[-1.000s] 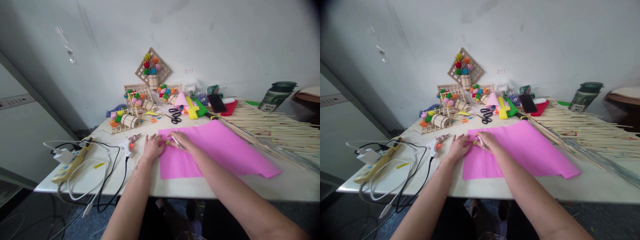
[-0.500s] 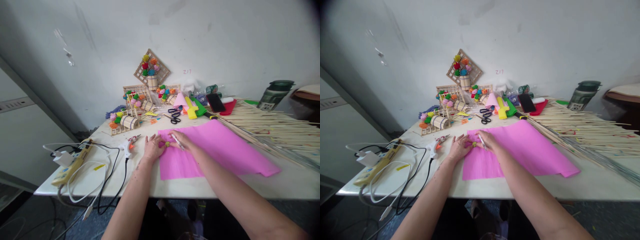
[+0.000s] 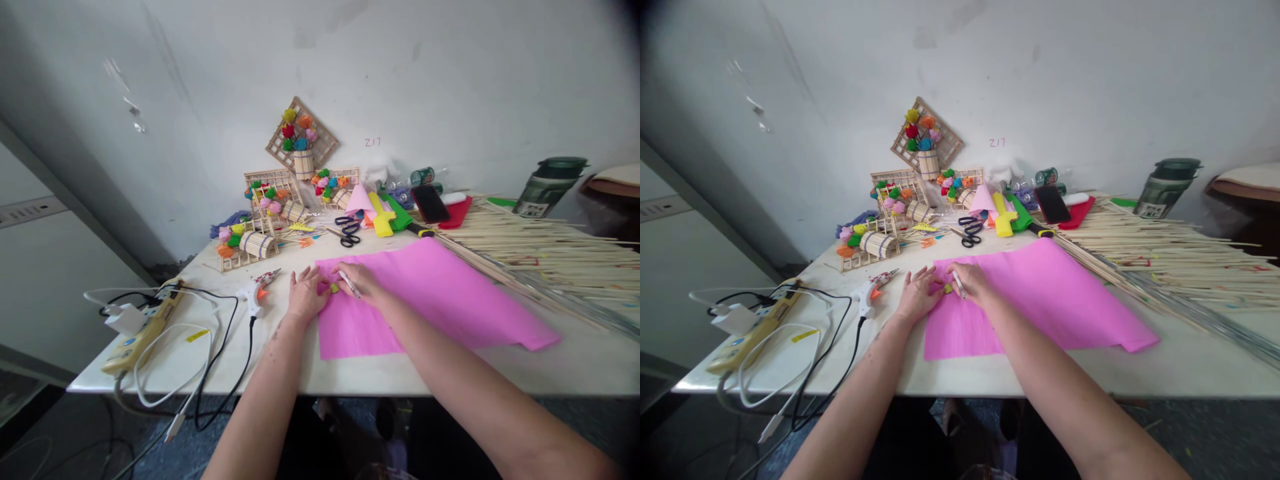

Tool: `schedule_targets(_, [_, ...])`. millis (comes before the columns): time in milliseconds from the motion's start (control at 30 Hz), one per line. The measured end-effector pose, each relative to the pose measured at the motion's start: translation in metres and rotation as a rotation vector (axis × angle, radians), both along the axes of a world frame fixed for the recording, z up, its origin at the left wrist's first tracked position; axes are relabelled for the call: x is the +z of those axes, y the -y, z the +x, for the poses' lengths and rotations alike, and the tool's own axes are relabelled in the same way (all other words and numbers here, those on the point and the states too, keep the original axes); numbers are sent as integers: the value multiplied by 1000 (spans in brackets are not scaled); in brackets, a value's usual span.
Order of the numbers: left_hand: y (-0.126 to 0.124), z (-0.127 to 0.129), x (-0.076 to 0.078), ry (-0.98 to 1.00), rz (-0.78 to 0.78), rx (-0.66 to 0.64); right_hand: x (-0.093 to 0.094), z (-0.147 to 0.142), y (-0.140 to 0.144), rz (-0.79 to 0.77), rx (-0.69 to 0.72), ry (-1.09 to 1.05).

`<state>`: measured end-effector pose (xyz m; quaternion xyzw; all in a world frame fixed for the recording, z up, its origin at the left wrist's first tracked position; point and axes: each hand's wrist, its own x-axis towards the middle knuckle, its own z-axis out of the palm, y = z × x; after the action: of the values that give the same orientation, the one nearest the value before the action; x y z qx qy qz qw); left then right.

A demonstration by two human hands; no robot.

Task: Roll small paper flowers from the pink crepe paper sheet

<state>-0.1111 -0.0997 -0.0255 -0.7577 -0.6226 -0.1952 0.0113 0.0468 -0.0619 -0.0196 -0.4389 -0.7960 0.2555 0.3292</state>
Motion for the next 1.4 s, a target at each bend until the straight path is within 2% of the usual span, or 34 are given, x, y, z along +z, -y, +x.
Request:
schedule_targets(167, [0,0,-1,1,0,1,1,-3,5,-19,13,64])
schedule_targets(467, [0,0,-1,1,21,-5,0,2,-1,148,-95,242])
schedule_targets(567, [0,0,-1,0,13,-4,-2,2,-2,158,-106,280])
schedule_targets(733, [-1,0,-1,13,13,-2,-5,-1,-2,114,-59,220])
schedule_targets(967, [-2,1,-3,23,47,16,-2,0,-2,107,-108,151])
schedule_targets(1133, [-3,2,-4,15,70,24,1,9,0,53,31,85])
schedule_targets(1233, [-3,2,-4,8,83,12,1,10,0,48,58,101])
schedule_targets(1400, [-4,3,-4,13,89,-8,2,7,-1,76,26,180])
